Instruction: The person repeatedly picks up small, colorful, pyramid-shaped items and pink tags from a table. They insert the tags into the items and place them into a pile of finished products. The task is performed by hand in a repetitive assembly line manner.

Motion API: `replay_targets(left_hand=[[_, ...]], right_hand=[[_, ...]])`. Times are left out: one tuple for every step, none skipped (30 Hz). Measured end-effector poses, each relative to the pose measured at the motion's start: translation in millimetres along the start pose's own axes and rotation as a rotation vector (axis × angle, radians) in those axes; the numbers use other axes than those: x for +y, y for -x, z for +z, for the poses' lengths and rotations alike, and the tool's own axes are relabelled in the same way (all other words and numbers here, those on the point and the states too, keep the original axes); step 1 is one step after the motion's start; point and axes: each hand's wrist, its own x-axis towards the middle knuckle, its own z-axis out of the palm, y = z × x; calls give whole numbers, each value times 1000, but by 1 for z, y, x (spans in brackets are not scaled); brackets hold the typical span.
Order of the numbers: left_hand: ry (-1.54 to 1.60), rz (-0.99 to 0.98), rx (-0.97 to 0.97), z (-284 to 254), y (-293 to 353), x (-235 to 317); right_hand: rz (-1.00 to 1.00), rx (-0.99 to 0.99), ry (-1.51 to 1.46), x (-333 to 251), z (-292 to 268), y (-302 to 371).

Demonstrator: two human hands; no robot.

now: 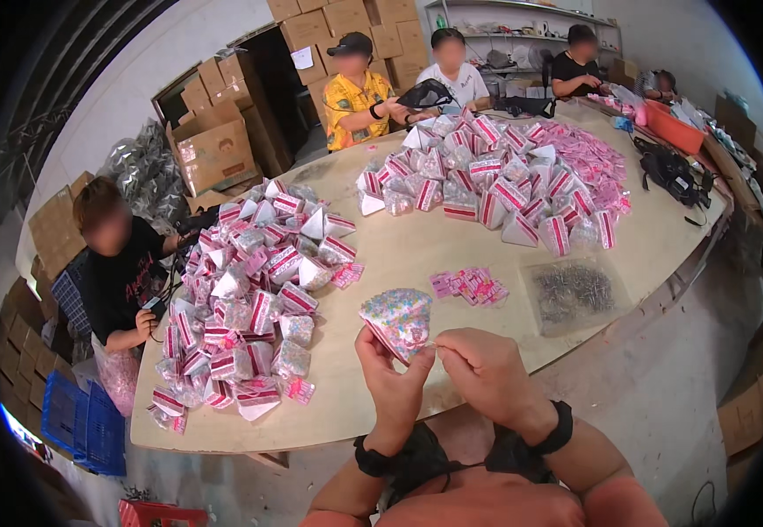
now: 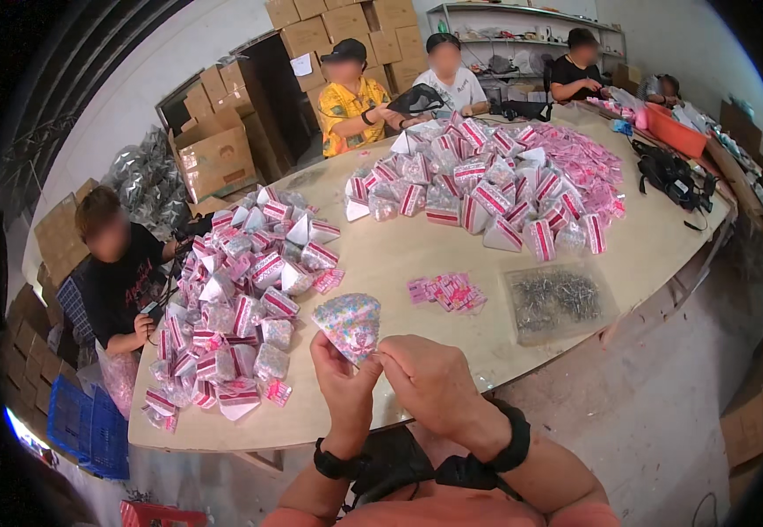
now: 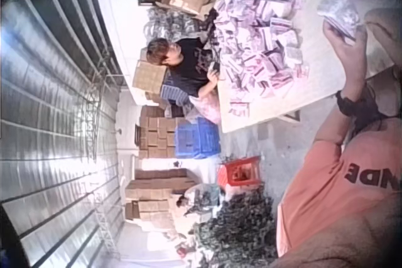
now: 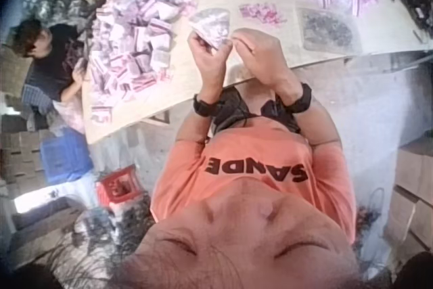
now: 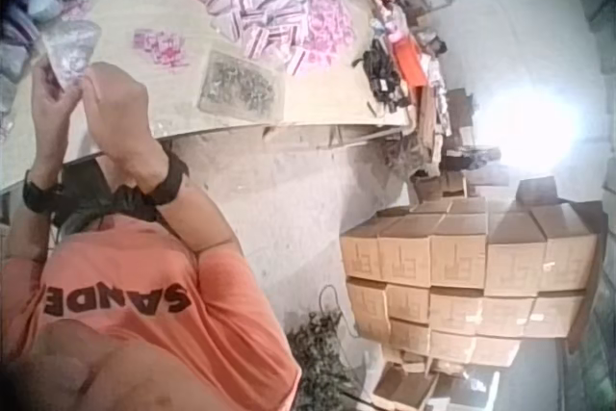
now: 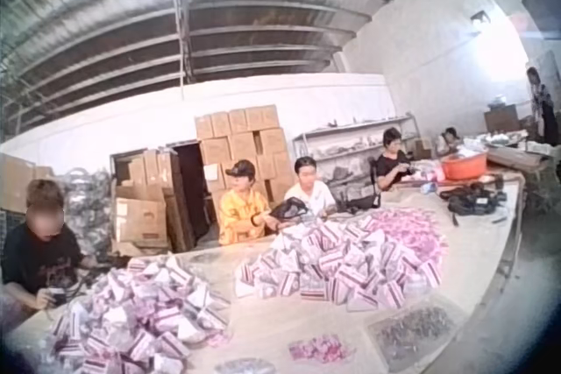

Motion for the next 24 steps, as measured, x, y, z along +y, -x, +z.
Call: replay_targets(left_hand=[[2, -1, 0, 0, 0, 0], [5, -2, 0, 1, 0, -1], [-6, -1, 1, 1, 0, -1], [-16, 0, 2, 1, 0, -2], [-26, 1, 2, 2, 0, -3], [-27, 6, 4, 2, 0, -3], [-27, 11, 5, 3, 1, -3], [-27, 16, 6, 3, 1, -3], [-34, 21, 5, 4, 1, -2], [-42, 26, 4, 4, 1, -1], [-49, 31, 3, 4, 1, -1], [-63, 34, 1, 4, 1, -2], [-77, 38, -2, 4, 1, -3], [-91, 41, -4, 3, 1, -4], [-91, 42, -6, 3, 1, -5], [-91, 43, -8, 3, 0, -5], [-91, 45, -10, 4, 0, -5], [-89, 39, -9, 4, 0, -5], [-86, 33, -8, 4, 0, -4], [-83, 26, -7, 5, 1, -3], [-86, 26, -8, 5, 1, -3], [-89, 27, -10, 5, 1, -3], [-92, 27, -11, 6, 1, -3], [-107, 35, -12, 6, 2, -3]], right_hand=[[-1, 0, 0, 0, 0, 0], [-1, 0, 1, 1, 0, 0], [0, 0, 1, 1, 0, 0], [-2, 5, -2, 2, 0, 0], [-3, 11, -5, 2, 0, 0], [-4, 17, -9, 2, 0, 0], [-6, 24, -8, 3, 0, 1], [-9, 31, -7, 4, 0, 1], [-11, 38, -5, 4, 0, 2], [-2, 32, 0, 5, 0, 2], [6, 27, 6, 5, 0, 2], [13, 23, 13, 5, -1, 2], [16, 21, 13, 4, -1, 2], [19, 19, 13, 4, -2, 2], [21, 18, 13, 4, -2, 2], [14, 24, 20, 5, -2, 2], [7, 31, 27, 5, -2, 3], [0, 37, 34, 6, -2, 3], [2, 32, 38, 6, -2, 3], [5, 27, 41, 6, -2, 3], [8, 22, 45, 6, -3, 4], [-5, 34, 44, 6, -2, 4], [-18, 46, 44, 8, -1, 4], [-31, 56, 43, 9, 0, 4]])
